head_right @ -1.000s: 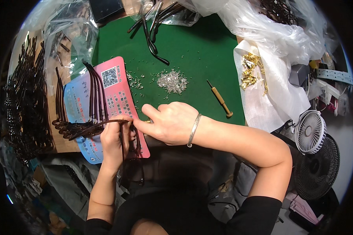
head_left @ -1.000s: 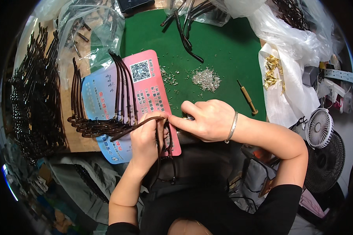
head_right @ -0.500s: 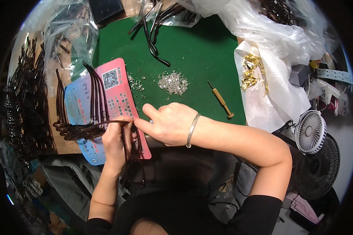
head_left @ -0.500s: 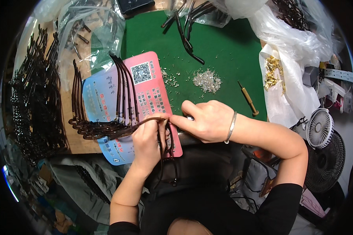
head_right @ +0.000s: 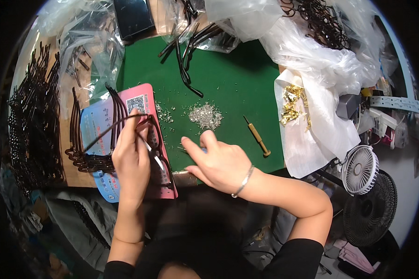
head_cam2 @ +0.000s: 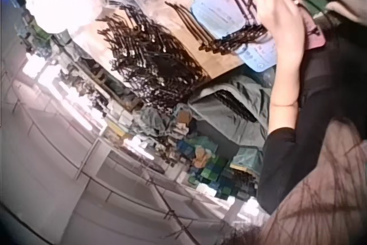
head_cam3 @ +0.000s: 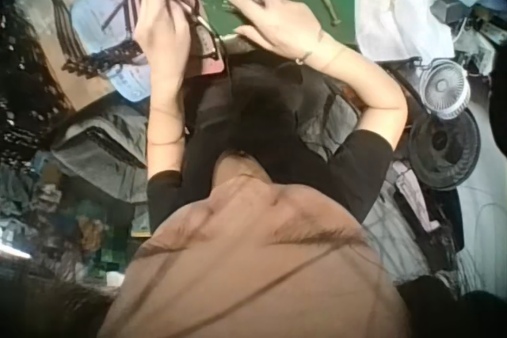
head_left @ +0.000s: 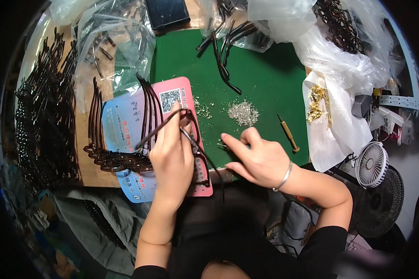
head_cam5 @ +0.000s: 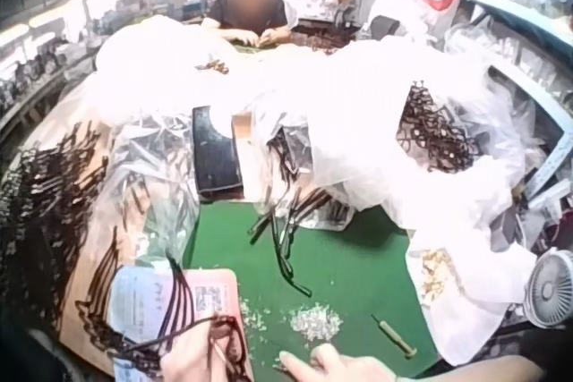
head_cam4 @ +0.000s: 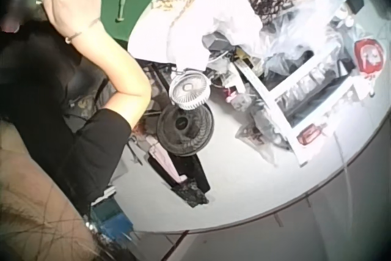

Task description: The person assembles eyeglasses by hand, inserting small metal components into the frame arms and tightening them with a screwdriver. They repeatedly pick up glasses from a pile, work on each one, and place the finished units aside.

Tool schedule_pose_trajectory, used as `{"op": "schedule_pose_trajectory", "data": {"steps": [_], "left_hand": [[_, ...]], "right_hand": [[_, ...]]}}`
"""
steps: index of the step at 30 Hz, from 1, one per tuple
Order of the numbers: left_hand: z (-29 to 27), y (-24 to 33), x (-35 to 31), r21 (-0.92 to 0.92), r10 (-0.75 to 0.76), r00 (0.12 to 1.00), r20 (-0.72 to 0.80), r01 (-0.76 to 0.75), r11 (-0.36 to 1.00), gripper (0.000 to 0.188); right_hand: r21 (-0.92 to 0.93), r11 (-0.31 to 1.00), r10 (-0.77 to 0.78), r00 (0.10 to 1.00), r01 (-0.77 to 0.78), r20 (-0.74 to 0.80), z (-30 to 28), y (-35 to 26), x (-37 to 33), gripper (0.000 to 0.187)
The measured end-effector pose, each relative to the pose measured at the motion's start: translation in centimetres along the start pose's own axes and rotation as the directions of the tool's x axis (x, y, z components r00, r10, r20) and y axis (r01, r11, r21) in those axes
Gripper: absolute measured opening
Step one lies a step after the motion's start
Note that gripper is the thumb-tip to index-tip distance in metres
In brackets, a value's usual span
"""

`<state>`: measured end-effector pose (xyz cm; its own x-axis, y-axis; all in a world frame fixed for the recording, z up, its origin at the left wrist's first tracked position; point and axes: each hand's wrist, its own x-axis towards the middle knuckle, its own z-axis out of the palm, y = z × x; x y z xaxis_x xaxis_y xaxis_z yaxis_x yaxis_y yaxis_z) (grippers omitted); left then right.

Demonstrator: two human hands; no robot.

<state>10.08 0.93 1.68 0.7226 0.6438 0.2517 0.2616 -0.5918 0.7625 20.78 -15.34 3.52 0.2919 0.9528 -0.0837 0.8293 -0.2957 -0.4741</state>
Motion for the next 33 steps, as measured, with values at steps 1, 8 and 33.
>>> {"op": "schedule_pose_trajectory", "data": {"steps": [1,8,33], "left_hand": [[-0.3,0.1,-0.5,-0.062,0.01,1.0,-0.019,-0.011,0.998,0.039],[-4.5,0.8,-4.5,-0.229,-0.167,0.952,0.257,0.228,0.946,0.033],[-2.9,-1.5,-7.4,-0.097,0.377,0.871,0.315,-0.366,0.926,0.022]], "right_hand": [[0.017,1.0,0.022,1.0,-0.022,0.003,-0.5,0.0,-0.3,0.051],[-0.056,0.998,0.029,0.996,-0.034,-0.084,0.8,0.4,-0.6,0.04],[-0.091,0.996,-0.001,0.993,-0.01,-0.119,1.8,0.1,-0.4,0.046]]}}
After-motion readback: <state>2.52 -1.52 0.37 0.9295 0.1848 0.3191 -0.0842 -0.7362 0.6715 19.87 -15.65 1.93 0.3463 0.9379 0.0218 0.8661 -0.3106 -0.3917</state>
